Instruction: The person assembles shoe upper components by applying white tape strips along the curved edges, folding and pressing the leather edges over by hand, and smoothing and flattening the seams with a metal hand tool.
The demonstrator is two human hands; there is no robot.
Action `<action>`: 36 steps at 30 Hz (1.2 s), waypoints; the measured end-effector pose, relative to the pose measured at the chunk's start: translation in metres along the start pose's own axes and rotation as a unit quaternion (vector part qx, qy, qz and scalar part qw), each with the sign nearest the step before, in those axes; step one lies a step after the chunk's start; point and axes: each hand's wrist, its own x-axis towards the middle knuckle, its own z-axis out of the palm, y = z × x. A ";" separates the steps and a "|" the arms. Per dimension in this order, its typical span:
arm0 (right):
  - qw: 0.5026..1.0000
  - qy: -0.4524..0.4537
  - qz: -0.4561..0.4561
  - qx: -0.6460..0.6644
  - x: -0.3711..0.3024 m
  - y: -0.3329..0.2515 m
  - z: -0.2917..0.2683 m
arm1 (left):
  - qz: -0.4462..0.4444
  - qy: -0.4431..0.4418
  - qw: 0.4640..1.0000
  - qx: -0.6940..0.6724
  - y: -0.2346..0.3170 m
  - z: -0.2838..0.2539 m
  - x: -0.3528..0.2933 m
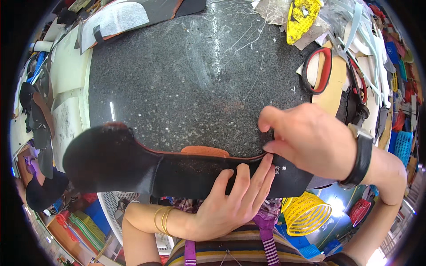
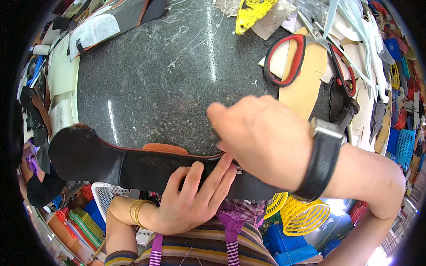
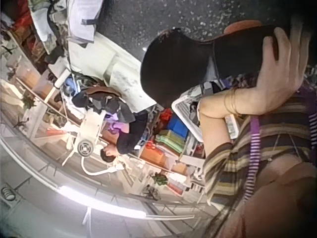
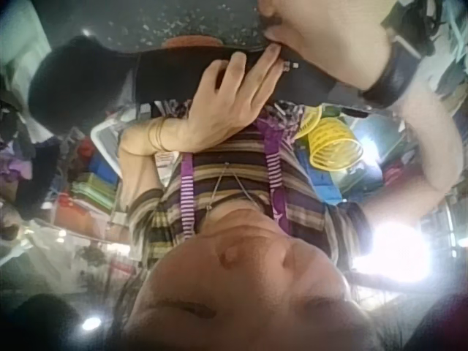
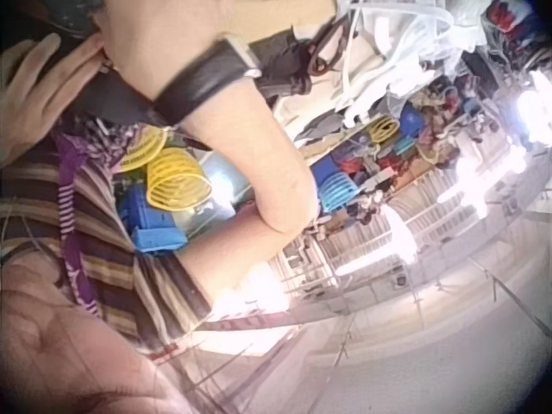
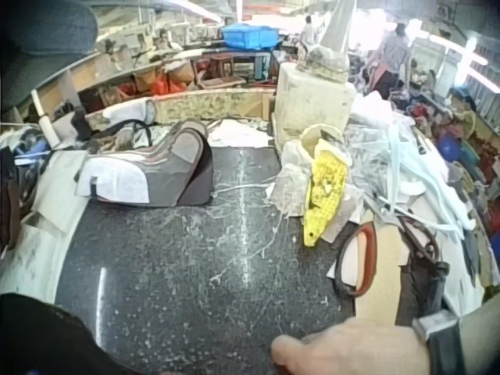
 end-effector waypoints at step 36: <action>0.967 -0.041 -0.252 -0.022 -0.007 -0.038 0.038 | 0.158 -0.149 0.962 -0.163 -0.101 -0.033 -0.042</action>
